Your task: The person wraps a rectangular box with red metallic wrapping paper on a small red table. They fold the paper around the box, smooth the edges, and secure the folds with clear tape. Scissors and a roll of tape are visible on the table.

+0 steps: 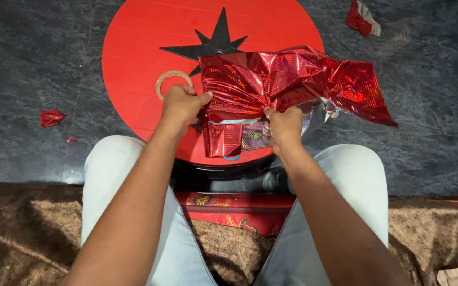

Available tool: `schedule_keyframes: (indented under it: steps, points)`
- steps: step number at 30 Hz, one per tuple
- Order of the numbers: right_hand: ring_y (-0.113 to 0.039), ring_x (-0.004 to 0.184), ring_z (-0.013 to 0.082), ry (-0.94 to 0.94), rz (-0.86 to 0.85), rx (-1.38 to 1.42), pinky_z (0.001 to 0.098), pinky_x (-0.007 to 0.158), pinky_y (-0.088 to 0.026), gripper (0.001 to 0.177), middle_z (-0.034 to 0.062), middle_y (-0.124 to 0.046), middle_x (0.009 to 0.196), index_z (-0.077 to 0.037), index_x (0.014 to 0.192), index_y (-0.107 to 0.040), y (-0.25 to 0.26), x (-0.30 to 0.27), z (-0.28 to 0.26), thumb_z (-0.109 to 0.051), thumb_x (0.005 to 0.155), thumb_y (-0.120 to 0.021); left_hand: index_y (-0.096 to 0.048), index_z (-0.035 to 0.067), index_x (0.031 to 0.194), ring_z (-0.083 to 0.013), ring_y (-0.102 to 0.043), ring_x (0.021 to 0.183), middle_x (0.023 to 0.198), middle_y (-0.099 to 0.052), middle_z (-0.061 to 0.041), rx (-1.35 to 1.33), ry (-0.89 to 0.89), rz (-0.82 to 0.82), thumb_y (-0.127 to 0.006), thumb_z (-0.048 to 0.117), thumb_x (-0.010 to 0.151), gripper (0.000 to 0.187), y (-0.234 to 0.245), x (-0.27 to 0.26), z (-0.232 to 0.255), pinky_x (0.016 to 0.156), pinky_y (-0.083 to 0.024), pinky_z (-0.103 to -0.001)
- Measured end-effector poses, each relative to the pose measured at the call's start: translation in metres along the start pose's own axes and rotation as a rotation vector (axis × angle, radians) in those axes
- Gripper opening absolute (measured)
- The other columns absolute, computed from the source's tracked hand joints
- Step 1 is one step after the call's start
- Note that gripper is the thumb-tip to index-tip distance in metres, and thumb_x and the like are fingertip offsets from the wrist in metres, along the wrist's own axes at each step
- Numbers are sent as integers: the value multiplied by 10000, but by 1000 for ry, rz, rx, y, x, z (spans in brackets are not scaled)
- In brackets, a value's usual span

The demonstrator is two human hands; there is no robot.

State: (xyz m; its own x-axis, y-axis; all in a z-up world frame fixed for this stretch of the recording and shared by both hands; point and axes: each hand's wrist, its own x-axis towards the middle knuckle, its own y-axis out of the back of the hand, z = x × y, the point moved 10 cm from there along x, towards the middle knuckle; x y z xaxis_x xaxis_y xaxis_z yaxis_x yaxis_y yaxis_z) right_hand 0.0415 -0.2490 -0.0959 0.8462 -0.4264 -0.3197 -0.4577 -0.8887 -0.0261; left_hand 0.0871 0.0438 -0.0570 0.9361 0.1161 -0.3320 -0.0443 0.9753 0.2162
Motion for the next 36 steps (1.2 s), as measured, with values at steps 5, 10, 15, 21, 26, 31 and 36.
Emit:
schedule_keyframes:
  steps: [5, 10, 15, 21, 26, 31, 36]
  points:
    - [-564, 567, 142, 85, 50, -5, 361, 437, -442, 279, 72, -568, 745, -25, 769, -489, 0, 2, -5, -2, 845, -756, -486, -67, 1313, -230, -703, 861, 1016, -671, -179, 163, -90, -91, -958, 172, 668, 834, -5, -5, 13, 627, -588, -339]
    - [-574, 575, 136, 120, 54, -54, 367, 435, -445, 275, 71, -581, 747, -14, 764, -504, 1, -2, -10, 9, 831, -769, -389, 49, 1468, -320, -681, 1109, 1198, -669, -175, 496, -263, -125, -985, 163, 585, 1072, -6, -36, 38, 877, -561, -413]
    - [-568, 528, 178, 37, 43, -32, 389, 419, -410, 276, 97, -576, 716, -37, 763, -487, 0, -7, -10, 9, 825, -752, -330, 230, 1552, -376, -521, 1293, 1429, -483, -202, 640, -423, -115, -979, 215, 623, 1134, -7, -56, 61, 1030, -460, -464]
    - [-594, 553, 150, 126, 43, -73, 373, 447, -453, 270, 89, -603, 741, -17, 743, -514, 1, -8, -18, 12, 818, -772, -717, 184, 1276, -344, -531, 1197, 1405, -507, -175, 659, -832, -75, -873, 239, 813, 492, -15, -81, 92, 988, -468, -459]
    - [-580, 563, 174, 74, 50, -82, 391, 468, -450, 256, 96, -599, 742, -2, 769, -517, 2, -5, -11, 5, 813, -769, -814, 165, 1000, -251, -594, 1092, 1112, -641, -13, 708, -1033, -79, -794, 184, 853, 149, -28, -93, 95, 911, -491, -432]
    - [-627, 694, 163, 166, 87, -203, 387, 583, -509, 223, 98, -667, 809, 41, 806, -598, 5, -7, -20, 1, 775, -815, -806, 143, 912, -198, -629, 1029, 995, -676, 25, 838, -1112, -143, -783, 172, 852, 71, -40, -97, 86, 852, -482, -441]
    - [-639, 719, 173, 199, 112, -237, 369, 616, -525, 233, 125, -700, 832, 62, 792, -643, 9, -7, -26, -4, 737, -859, -825, 153, 1001, -224, -637, 1008, 1012, -686, 0, 860, -1096, -185, -776, 150, 812, 195, -38, -93, 81, 813, -501, -430]
